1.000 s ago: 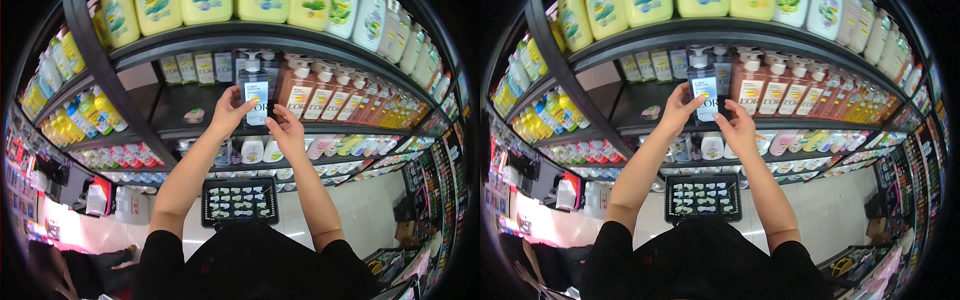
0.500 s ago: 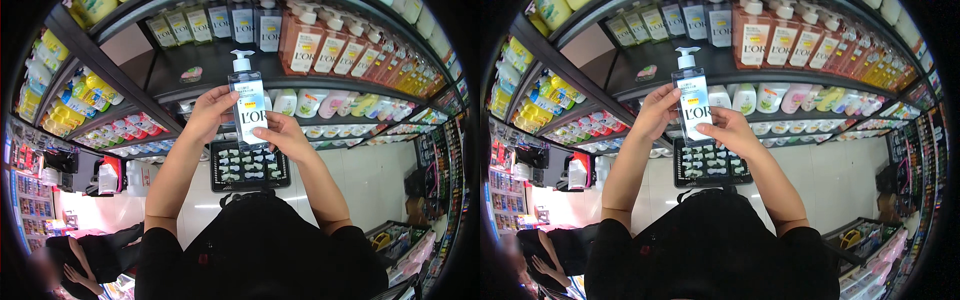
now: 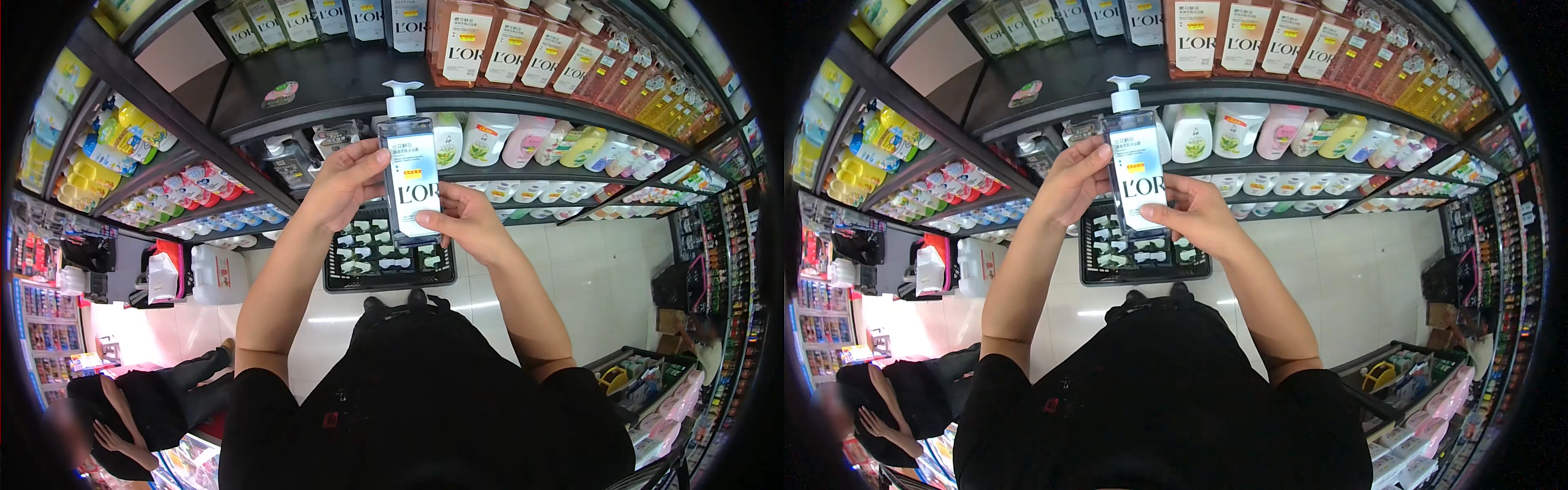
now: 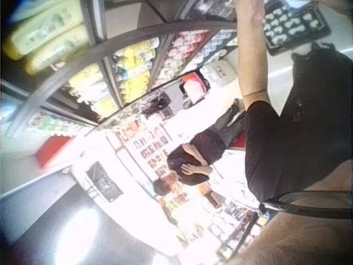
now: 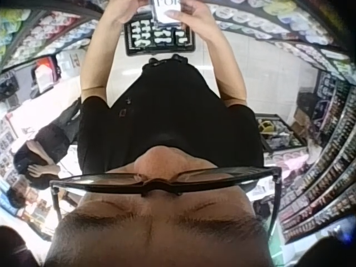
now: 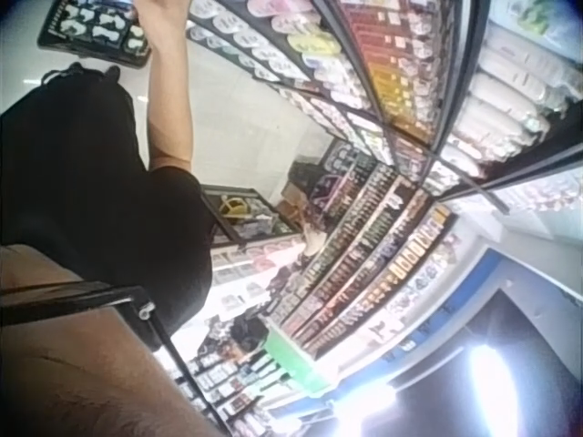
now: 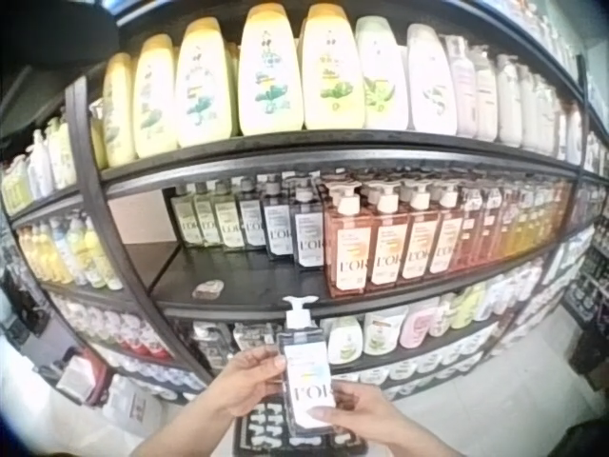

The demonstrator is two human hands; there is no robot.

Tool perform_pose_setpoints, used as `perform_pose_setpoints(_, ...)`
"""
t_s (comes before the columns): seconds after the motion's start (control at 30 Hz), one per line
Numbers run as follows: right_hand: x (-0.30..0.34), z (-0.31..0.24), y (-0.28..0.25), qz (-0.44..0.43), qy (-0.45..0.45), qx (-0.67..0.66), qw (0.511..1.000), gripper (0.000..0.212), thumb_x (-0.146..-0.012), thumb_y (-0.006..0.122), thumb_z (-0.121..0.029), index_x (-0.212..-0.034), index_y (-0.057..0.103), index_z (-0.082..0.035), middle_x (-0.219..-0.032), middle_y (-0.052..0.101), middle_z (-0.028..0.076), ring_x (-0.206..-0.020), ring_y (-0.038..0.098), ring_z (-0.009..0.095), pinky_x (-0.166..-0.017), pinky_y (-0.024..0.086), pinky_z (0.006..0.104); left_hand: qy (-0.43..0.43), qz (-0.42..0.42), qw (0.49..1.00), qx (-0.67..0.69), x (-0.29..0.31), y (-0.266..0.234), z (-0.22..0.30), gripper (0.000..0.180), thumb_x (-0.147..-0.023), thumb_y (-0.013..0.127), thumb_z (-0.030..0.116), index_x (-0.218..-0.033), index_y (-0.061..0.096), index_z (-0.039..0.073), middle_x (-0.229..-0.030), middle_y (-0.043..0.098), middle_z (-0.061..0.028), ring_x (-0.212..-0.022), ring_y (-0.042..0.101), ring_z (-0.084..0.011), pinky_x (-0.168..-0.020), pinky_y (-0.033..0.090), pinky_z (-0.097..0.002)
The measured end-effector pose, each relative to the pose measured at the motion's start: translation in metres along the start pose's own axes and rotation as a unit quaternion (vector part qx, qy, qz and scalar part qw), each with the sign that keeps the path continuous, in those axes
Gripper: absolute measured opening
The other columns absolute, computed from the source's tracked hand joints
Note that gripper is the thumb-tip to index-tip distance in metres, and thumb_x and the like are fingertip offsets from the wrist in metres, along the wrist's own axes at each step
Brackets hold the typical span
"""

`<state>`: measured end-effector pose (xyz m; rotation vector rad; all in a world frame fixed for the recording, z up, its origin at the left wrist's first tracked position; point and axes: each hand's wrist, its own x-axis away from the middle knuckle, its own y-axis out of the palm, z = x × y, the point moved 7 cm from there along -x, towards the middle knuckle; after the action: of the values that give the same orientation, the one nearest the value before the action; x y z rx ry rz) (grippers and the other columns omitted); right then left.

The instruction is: Organizing and stocking plastic pump bottles of personal care products on a supermarket shelf from a handheld basket.

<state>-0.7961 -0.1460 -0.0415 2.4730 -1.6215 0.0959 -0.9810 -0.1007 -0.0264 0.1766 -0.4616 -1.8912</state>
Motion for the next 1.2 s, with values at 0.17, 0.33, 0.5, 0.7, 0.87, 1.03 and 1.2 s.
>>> perform_pose_setpoints(0.17,0.012,0.006,-0.008,-0.004,0.006,-0.007,1.0,0.059,-0.09,0.083,-0.024,-0.137,0.061,0.005,-0.104,0.075,0.008,-0.081,0.066,0.008,-0.056,0.049,0.0202,-0.028,-0.016,0.999,0.015,-0.002,0.009,-0.008,0.048,-0.099,0.073,0.032,-0.135,0.061,0.002,-0.123,0.072,-0.0102,-0.112,0.07,-0.0199,-0.098,0.057,-0.0403)
perform_pose_setpoints(0.33,0.009,0.019,-0.01,-0.026,0.027,0.021,0.999,0.061,-0.088,0.083,-0.027,-0.136,0.063,0.004,-0.104,0.074,0.006,-0.081,0.065,0.007,-0.056,0.048,0.0204,-0.03,-0.003,0.999,-0.041,-0.031,-0.004,0.004,0.045,-0.097,0.073,0.042,-0.125,0.065,0.008,-0.115,0.073,-0.0045,-0.103,0.07,-0.0151,-0.089,0.056,-0.0346)
perform_pose_setpoints(0.5,0.005,0.054,-0.012,-0.035,0.061,0.02,0.997,0.065,-0.085,0.086,-0.029,-0.137,0.063,0.003,-0.102,0.074,0.005,-0.076,0.063,0.007,-0.057,0.047,0.0215,-0.052,0.01,0.988,-0.142,-0.051,-0.012,-0.006,0.047,-0.098,0.072,0.045,-0.127,0.066,0.008,-0.117,0.074,-0.005,-0.103,0.07,-0.0139,-0.089,0.056,-0.036)
perform_pose_setpoints(0.7,0.021,0.099,-0.018,-0.031,0.125,-0.025,0.991,0.059,-0.085,0.088,-0.024,-0.132,0.064,0.002,-0.107,0.073,0.006,-0.077,0.062,0.008,-0.057,0.049,0.023,-0.18,-0.057,0.979,-0.074,-0.051,-0.019,-0.068,0.057,-0.102,0.064,0.046,-0.14,0.06,0.004,-0.131,0.071,-0.0091,-0.117,0.067,-0.0187,-0.098,0.054,-0.0367)
perform_pose_setpoints(0.87,0.031,0.115,-0.02,-0.028,0.135,-0.027,0.99,0.058,-0.085,0.087,-0.024,-0.131,0.064,0.004,-0.109,0.072,0.008,-0.079,0.064,0.009,-0.058,0.051,0.0242,-0.196,-0.096,0.97,-0.105,-0.054,-0.006,-0.082,0.058,-0.102,0.062,0.051,-0.139,0.063,0.006,-0.132,0.07,-0.0081,-0.119,0.065,-0.0192,-0.099,0.051,-0.0388)
perform_pose_setpoints(1.03,0.036,0.112,-0.025,-0.02,0.132,-0.048,0.99,0.055,-0.087,0.086,-0.023,-0.128,0.065,0.005,-0.108,0.072,0.008,-0.08,0.064,0.01,-0.058,0.052,0.0249,-0.223,-0.066,0.968,-0.099,-0.06,0.007,-0.078,0.053,-0.101,0.063,0.053,-0.128,0.069,0.009,-0.121,0.075,-0.0055,-0.106,0.069,-0.0171,-0.093,0.052,-0.0357)
perform_pose_setpoints(1.2,0.035,0.123,-0.034,-0.043,0.145,-0.045,0.987,0.054,-0.088,0.083,-0.02,-0.132,0.062,0.004,-0.108,0.073,0.008,-0.085,0.067,0.011,-0.06,0.054,0.0241,-0.256,-0.056,0.958,-0.12,-0.071,0.006,-0.094,0.058,-0.102,0.056,0.054,-0.134,0.067,0.007,-0.127,0.074,-0.0067,-0.11,0.067,-0.018,-0.094,0.051,-0.0383)
